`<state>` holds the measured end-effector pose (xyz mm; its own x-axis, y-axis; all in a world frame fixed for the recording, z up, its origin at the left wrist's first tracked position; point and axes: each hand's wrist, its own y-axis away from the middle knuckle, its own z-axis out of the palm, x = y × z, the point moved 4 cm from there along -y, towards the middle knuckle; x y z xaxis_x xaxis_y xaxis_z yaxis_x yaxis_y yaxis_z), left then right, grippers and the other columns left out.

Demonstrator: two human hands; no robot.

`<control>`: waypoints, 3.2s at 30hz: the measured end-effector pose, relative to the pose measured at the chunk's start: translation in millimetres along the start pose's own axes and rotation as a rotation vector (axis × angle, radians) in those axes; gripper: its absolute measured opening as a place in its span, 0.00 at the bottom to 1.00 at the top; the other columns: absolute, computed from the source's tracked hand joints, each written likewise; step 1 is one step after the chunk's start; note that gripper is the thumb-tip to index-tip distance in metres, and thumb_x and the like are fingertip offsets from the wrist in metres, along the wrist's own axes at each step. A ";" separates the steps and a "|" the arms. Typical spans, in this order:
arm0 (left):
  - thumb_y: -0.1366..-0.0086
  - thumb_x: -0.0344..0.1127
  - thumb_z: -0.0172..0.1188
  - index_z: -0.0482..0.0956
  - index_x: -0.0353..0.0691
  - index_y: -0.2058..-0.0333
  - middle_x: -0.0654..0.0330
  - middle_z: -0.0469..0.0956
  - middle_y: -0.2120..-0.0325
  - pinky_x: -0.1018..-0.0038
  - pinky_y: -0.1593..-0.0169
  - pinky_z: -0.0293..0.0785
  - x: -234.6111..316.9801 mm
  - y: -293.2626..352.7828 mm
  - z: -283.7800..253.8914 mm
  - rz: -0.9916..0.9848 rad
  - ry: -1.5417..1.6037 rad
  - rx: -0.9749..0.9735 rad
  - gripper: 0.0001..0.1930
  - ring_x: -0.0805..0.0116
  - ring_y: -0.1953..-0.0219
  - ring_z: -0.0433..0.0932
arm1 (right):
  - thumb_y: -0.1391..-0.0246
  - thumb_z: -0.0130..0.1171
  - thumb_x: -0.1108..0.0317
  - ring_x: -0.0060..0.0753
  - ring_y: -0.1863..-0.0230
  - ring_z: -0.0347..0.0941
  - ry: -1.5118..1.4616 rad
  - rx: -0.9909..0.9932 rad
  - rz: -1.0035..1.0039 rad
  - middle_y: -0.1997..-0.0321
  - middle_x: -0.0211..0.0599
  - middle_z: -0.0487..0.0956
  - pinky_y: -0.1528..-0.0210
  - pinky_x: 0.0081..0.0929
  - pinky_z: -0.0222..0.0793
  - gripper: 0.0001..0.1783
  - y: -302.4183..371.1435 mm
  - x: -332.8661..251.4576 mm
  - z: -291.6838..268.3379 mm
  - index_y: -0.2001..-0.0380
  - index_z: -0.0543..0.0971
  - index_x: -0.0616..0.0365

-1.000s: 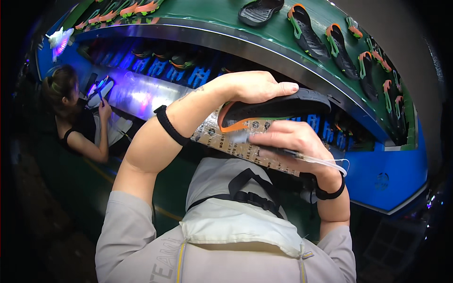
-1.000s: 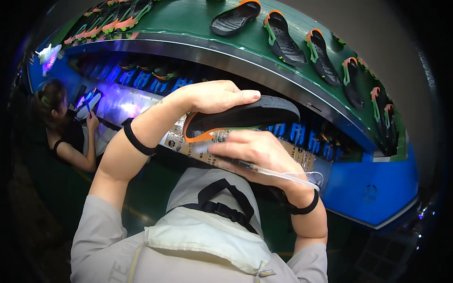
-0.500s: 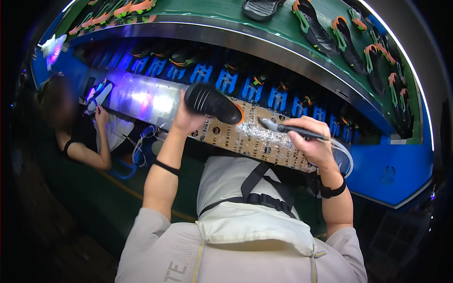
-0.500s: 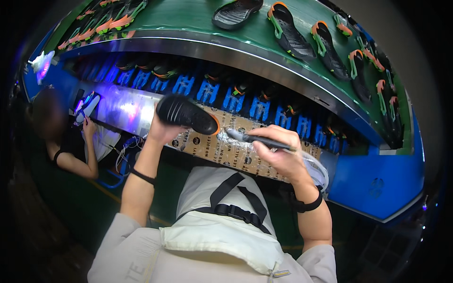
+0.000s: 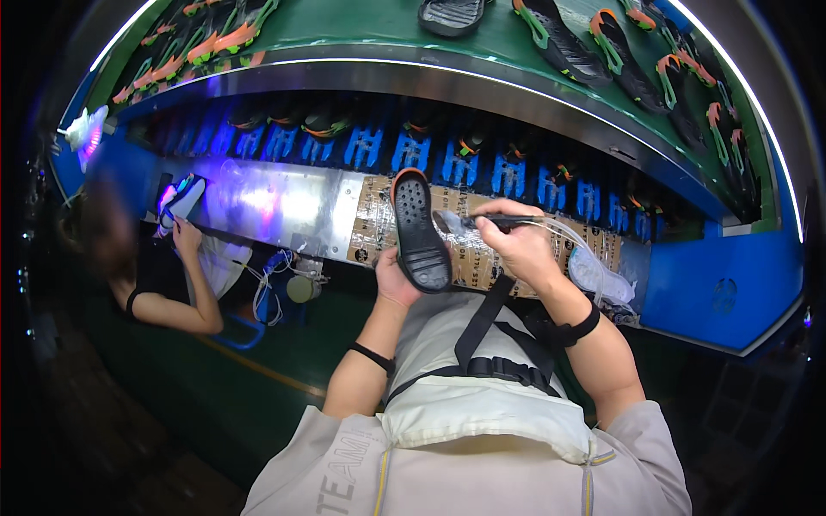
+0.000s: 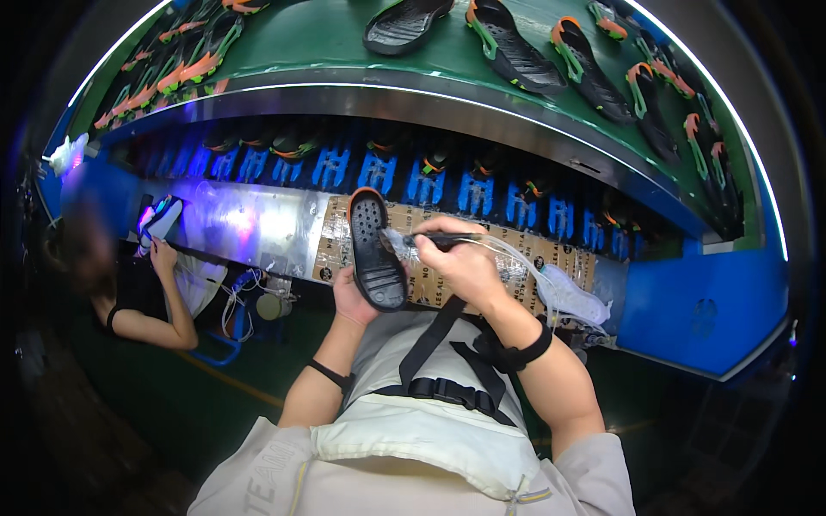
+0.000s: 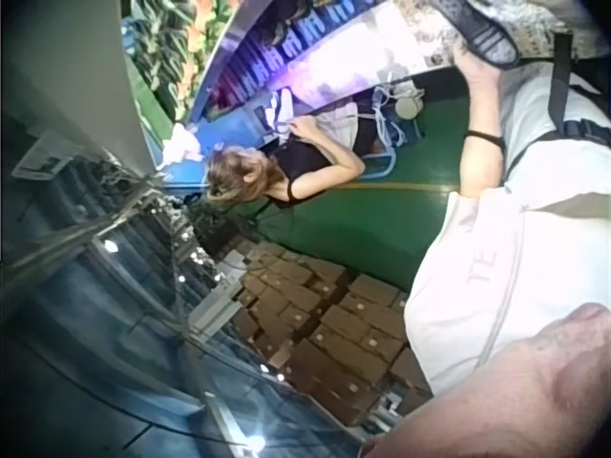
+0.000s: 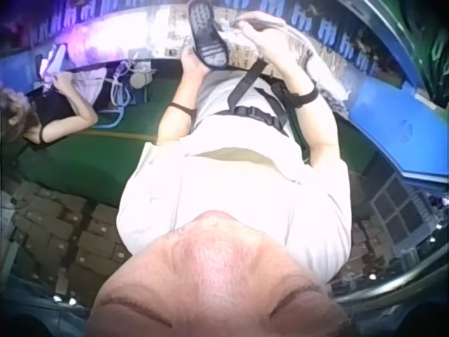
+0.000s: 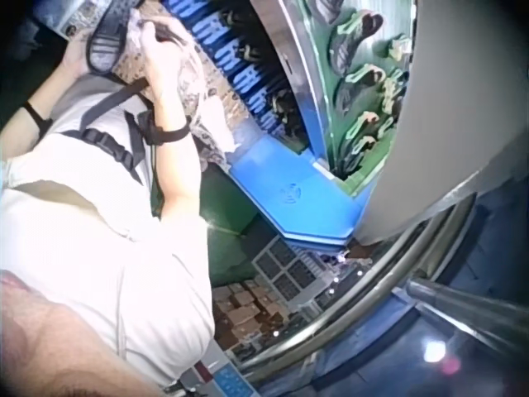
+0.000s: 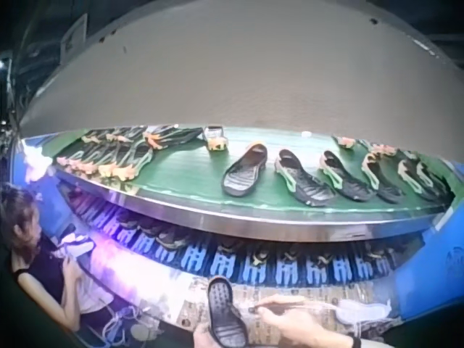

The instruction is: Apply adhesive to shoe soles using a specialized brush dispenser on a factory assembly line.

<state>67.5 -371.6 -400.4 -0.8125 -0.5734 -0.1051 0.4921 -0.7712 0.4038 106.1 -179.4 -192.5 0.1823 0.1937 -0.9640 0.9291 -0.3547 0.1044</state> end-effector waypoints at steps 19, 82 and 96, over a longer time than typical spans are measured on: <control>0.28 0.68 0.36 0.73 0.44 0.39 0.50 0.78 0.45 0.53 0.37 0.75 -28.1 18.0 149.0 0.183 -0.328 -0.350 0.37 0.53 0.43 0.79 | 0.51 0.70 0.69 0.49 0.67 0.81 0.524 -0.215 -0.601 0.70 0.44 0.82 0.57 0.43 0.77 0.12 41.1 -86.6 9.7 0.62 0.83 0.59; 0.44 0.78 0.57 0.67 0.26 0.37 0.36 0.71 0.43 0.46 0.41 0.77 10.8 64.7 251.6 0.124 -0.608 -0.619 0.56 0.42 0.45 0.77 | 0.54 0.75 0.68 0.37 0.67 0.69 0.256 -0.543 -0.794 0.71 0.31 0.74 0.60 0.35 0.60 0.19 66.1 -139.0 -17.1 0.55 0.86 0.53; 0.24 0.48 0.43 0.71 0.25 0.39 0.42 0.82 0.51 0.63 0.46 0.83 23.0 46.8 275.1 0.037 -1.030 -0.413 0.29 0.54 0.53 0.86 | 0.53 0.74 0.70 0.39 0.63 0.73 0.528 -0.615 -0.867 0.63 0.33 0.81 0.59 0.36 0.61 0.21 57.1 -128.7 -24.0 0.53 0.85 0.53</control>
<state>-14.2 -344.8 -133.9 -0.5724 -0.2420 0.7834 0.4317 -0.9012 0.0370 143.5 -202.6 -56.6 -0.6076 0.5569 -0.5663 0.7802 0.5519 -0.2943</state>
